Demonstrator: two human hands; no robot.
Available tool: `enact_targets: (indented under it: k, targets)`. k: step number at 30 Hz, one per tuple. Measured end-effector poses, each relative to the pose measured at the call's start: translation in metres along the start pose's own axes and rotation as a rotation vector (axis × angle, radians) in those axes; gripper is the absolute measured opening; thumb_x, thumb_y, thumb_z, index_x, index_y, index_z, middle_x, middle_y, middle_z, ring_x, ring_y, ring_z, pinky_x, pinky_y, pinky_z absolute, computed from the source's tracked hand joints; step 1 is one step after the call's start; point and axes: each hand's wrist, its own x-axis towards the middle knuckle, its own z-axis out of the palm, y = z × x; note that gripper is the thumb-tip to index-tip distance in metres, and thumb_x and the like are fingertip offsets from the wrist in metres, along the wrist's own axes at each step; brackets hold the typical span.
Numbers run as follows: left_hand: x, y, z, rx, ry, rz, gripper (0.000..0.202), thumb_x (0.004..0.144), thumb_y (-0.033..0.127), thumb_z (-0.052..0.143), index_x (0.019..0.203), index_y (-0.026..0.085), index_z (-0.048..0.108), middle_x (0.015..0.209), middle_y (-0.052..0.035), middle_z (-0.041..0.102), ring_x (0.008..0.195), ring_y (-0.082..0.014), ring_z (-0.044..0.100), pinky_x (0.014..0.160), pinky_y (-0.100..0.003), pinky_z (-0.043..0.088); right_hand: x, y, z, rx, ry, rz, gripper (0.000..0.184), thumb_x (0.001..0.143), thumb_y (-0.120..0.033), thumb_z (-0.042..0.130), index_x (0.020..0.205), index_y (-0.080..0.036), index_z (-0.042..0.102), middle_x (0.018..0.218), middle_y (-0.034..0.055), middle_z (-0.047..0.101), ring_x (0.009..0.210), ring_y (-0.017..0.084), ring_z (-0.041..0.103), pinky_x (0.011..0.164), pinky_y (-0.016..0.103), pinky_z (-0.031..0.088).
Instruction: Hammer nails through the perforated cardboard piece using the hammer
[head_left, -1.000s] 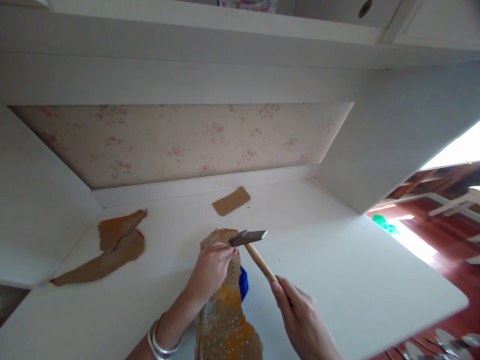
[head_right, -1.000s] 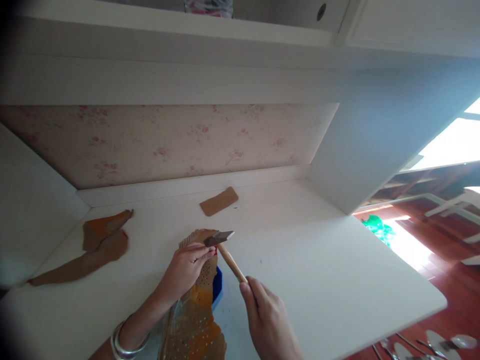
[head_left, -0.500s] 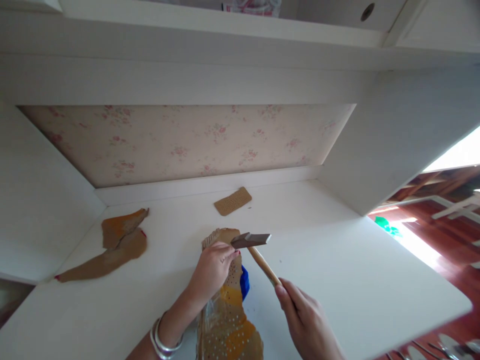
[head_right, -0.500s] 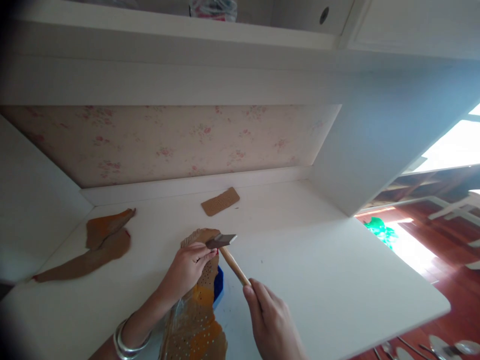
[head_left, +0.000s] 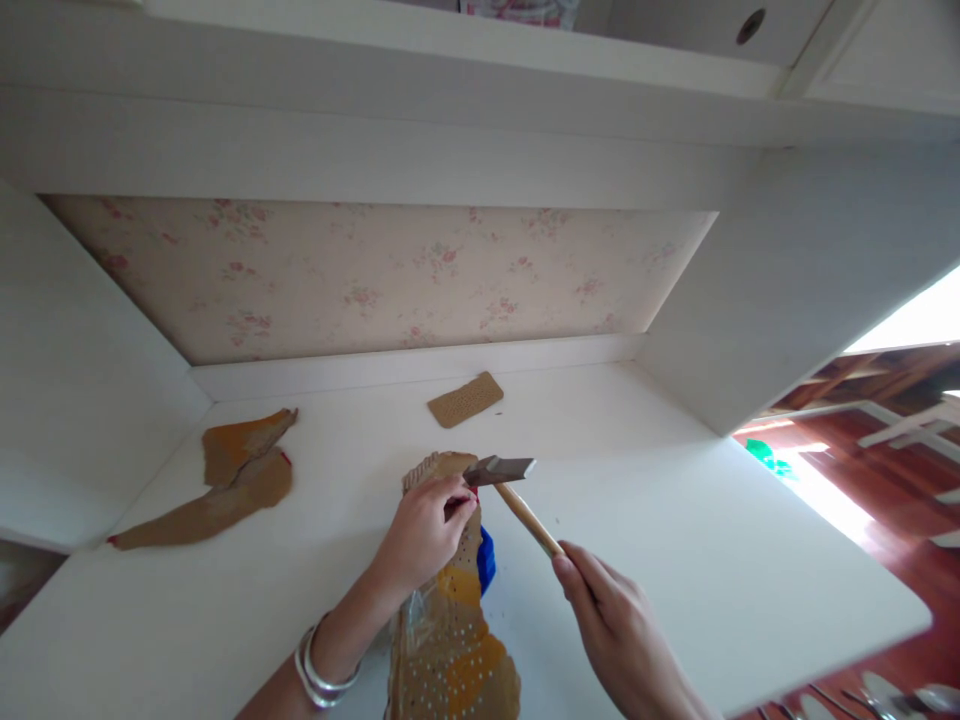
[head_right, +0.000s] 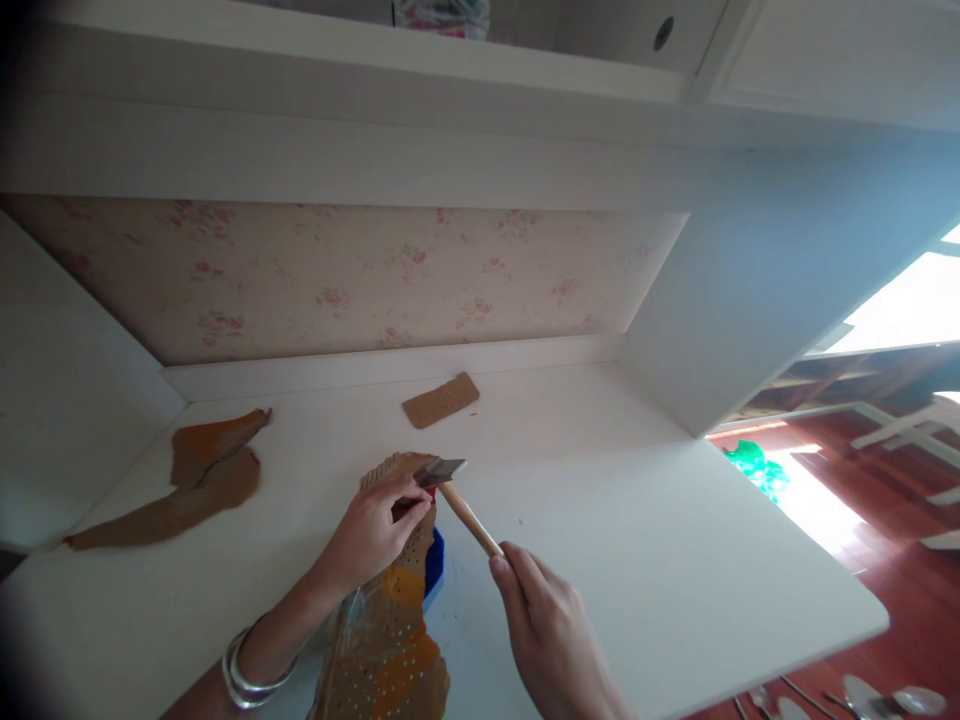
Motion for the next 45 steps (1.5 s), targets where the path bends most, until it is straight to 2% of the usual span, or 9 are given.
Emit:
enact_targets:
  k: [3, 6, 8, 10, 12, 16, 33, 38, 45]
  targets:
    - [0.0, -0.001, 0.002, 0.002, 0.001, -0.007, 0.012, 0.09, 0.019, 0.057, 0.082, 0.023, 0.065, 0.084, -0.0006, 0.072, 0.081, -0.0195, 0.067, 0.077, -0.036, 0.051, 0.003, 0.0, -0.005, -0.034, -0.023, -0.021, 0.033, 0.101, -0.041, 0.037, 0.101, -0.022, 0.064, 0.085, 0.0043, 0.073, 0.071, 0.017, 0.068, 0.066, 0.023, 0.052]
    - [0.001, -0.003, 0.004, -0.015, 0.032, -0.005, 0.011, 0.089, 0.017, 0.059, 0.083, 0.023, 0.066, 0.099, -0.0023, 0.073, 0.09, -0.0208, 0.068, 0.084, -0.038, 0.052, 0.004, 0.0, -0.009, -0.056, -0.052, -0.039, 0.032, 0.101, -0.04, 0.038, 0.1, -0.023, 0.065, 0.088, 0.0045, 0.074, 0.073, 0.017, 0.07, 0.066, 0.022, 0.052]
    - [0.001, -0.005, 0.005, -0.039, 0.051, 0.013, 0.015, 0.088, 0.016, 0.061, 0.099, 0.024, 0.066, 0.103, -0.003, 0.073, 0.095, -0.0215, 0.068, 0.088, -0.039, 0.051, 0.005, 0.0, -0.011, -0.055, -0.037, -0.06, 0.033, 0.101, -0.04, 0.038, 0.098, -0.023, 0.065, 0.085, 0.0041, 0.073, 0.069, 0.016, 0.069, 0.063, 0.022, 0.052]
    - [0.001, -0.006, 0.006, -0.056, 0.05, 0.027, 0.034, 0.087, 0.014, 0.061, 0.12, 0.025, 0.06, 0.098, -0.0021, 0.075, 0.094, -0.0214, 0.069, 0.088, -0.039, 0.052, 0.005, 0.0, -0.012, -0.059, -0.029, -0.081, 0.033, 0.101, -0.041, 0.037, 0.097, -0.022, 0.065, 0.083, 0.0042, 0.073, 0.067, 0.016, 0.069, 0.062, 0.022, 0.053]
    - [0.0, -0.008, 0.007, -0.055, 0.047, 0.024, 0.043, 0.087, 0.014, 0.062, 0.128, 0.025, 0.054, 0.095, -0.0014, 0.075, 0.089, -0.0213, 0.07, 0.086, -0.039, 0.053, 0.005, 0.0, -0.014, -0.081, -0.049, -0.087, 0.033, 0.101, -0.041, 0.037, 0.101, -0.022, 0.065, 0.088, 0.0049, 0.074, 0.07, 0.016, 0.07, 0.064, 0.022, 0.054]
    - [-0.001, -0.008, 0.009, -0.023, 0.045, -0.018, 0.043, 0.087, 0.017, 0.063, 0.128, 0.025, 0.055, 0.098, -0.003, 0.075, 0.088, -0.0225, 0.07, 0.083, -0.04, 0.054, 0.006, 0.003, -0.014, -0.111, -0.072, -0.097, 0.032, 0.101, -0.04, 0.039, 0.105, -0.023, 0.065, 0.096, 0.0061, 0.075, 0.079, 0.017, 0.073, 0.069, 0.022, 0.055]
    - [-0.001, -0.005, 0.01, -0.031, 0.051, -0.043, 0.043, 0.084, 0.018, 0.065, 0.125, 0.027, 0.058, 0.1, -0.003, 0.074, 0.093, -0.0239, 0.069, 0.085, -0.041, 0.054, 0.014, 0.0, -0.023, -0.203, -0.079, -0.131, 0.034, 0.101, -0.041, 0.039, 0.107, -0.021, 0.067, 0.098, 0.0075, 0.076, 0.08, 0.018, 0.074, 0.069, 0.023, 0.057]
    - [-0.002, -0.005, 0.01, -0.066, 0.038, -0.035, 0.05, 0.084, 0.019, 0.065, 0.132, 0.028, 0.052, 0.094, -0.0016, 0.074, 0.09, -0.0226, 0.069, 0.084, -0.038, 0.054, 0.015, -0.001, -0.025, -0.196, -0.042, -0.152, 0.036, 0.101, -0.042, 0.039, 0.106, -0.02, 0.067, 0.1, 0.0092, 0.076, 0.082, 0.019, 0.074, 0.07, 0.022, 0.057]
    - [-0.003, -0.005, 0.01, -0.077, 0.058, -0.079, 0.071, 0.07, 0.021, 0.078, 0.134, 0.028, 0.049, 0.11, -0.0055, 0.068, 0.093, -0.024, 0.067, 0.087, -0.039, 0.053, 0.023, -0.009, -0.034, -0.184, -0.117, -0.124, 0.036, 0.101, -0.043, 0.037, 0.105, -0.023, 0.066, 0.091, 0.0062, 0.074, 0.074, 0.017, 0.071, 0.067, 0.023, 0.055]
